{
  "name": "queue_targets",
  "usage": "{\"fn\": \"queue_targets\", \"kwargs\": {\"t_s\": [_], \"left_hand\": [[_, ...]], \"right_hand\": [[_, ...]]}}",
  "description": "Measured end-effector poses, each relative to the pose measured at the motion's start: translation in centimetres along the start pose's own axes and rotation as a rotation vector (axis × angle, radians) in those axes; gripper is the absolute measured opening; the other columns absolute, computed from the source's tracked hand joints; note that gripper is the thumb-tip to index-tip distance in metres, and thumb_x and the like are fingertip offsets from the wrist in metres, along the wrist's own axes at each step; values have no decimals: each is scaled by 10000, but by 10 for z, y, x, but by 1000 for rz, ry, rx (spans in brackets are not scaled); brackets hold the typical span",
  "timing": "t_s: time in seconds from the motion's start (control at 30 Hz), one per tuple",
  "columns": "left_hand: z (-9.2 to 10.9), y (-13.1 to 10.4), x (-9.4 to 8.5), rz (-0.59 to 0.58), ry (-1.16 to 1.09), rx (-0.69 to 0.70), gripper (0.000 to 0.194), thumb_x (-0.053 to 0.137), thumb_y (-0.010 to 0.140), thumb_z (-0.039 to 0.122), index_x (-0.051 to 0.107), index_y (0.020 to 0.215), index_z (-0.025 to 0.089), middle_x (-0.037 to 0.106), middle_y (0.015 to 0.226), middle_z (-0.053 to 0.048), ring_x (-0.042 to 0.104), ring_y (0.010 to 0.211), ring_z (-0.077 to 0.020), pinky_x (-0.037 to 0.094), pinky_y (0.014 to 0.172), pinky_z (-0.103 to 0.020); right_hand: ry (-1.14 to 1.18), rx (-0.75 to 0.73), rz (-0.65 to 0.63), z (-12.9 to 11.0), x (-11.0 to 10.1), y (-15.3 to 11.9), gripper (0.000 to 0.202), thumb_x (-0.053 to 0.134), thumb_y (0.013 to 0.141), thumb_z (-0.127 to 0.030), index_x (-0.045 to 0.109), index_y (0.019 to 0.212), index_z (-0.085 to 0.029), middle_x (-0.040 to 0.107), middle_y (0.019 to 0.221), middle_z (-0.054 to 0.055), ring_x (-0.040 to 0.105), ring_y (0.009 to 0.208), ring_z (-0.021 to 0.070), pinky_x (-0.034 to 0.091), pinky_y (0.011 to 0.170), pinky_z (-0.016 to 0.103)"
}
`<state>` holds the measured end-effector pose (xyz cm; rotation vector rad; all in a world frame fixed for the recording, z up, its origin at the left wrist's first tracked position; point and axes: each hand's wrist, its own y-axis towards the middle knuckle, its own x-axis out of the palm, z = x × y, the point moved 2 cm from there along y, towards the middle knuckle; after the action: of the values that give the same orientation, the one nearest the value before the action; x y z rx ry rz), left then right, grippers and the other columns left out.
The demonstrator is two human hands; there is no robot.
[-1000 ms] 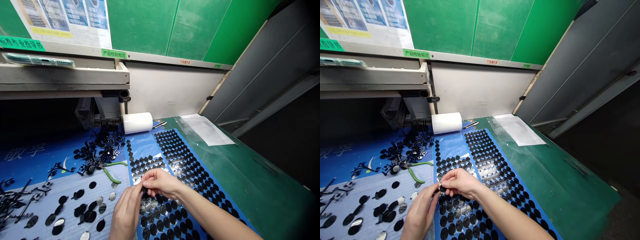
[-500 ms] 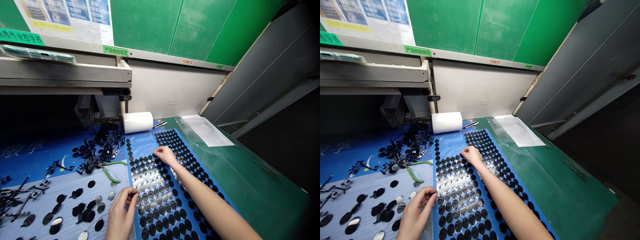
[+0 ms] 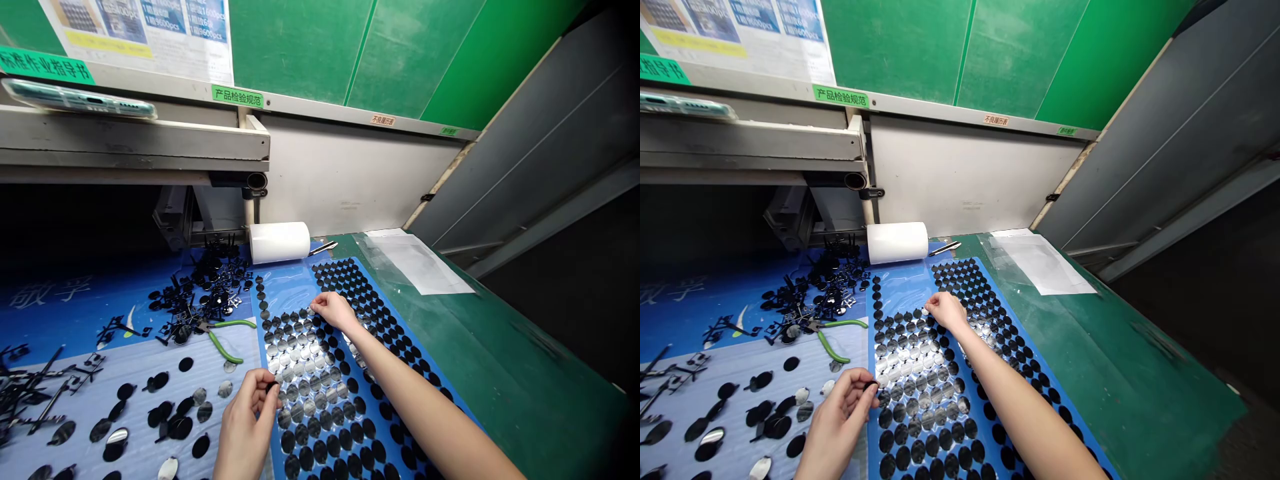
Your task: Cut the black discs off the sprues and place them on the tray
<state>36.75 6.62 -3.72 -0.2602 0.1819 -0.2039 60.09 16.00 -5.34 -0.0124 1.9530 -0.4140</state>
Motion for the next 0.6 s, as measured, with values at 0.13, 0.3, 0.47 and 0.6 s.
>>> {"fn": "queue_targets", "kwargs": {"t_s": [0.13, 0.3, 0.47, 0.6], "left_hand": [[-2, 1, 2, -17, -62, -19, 160, 516, 723, 368, 470, 783, 226, 543, 626, 15, 564, 613, -175, 386, 538, -262], [-2, 5, 5, -58, -219, -80, 204, 528, 718, 327, 499, 865, 188, 554, 699, 4, 574, 637, -161, 420, 538, -257], [2, 8, 4, -77, -262, -83, 241, 512, 731, 296, 487, 932, 165, 543, 764, -6, 577, 657, -140, 453, 578, -255], [6, 6, 5, -60, -271, -67, 283, 501, 732, 248, 396, 987, 188, 523, 693, 28, 580, 618, -133, 461, 583, -259]], "right_hand": [[-45, 27, 33, -3, -1, -3, 214, 468, 856, -290, 529, 1016, -163, 551, 1029, 54, 555, 857, 169, 466, 732, 360], [-56, 22, 126, -8, -7, -11, 212, 477, 850, -297, 533, 997, -155, 560, 992, 49, 558, 831, 165, 463, 721, 359], [67, -195, 170, -35, -9, -49, 198, 440, 861, -302, 553, 943, -163, 582, 921, 42, 553, 813, 165, 445, 712, 331], [228, -566, -35, -72, 5, -94, 111, 582, 766, -313, 622, 842, -242, 633, 781, -32, 576, 716, 117, 451, 647, 205]]}}
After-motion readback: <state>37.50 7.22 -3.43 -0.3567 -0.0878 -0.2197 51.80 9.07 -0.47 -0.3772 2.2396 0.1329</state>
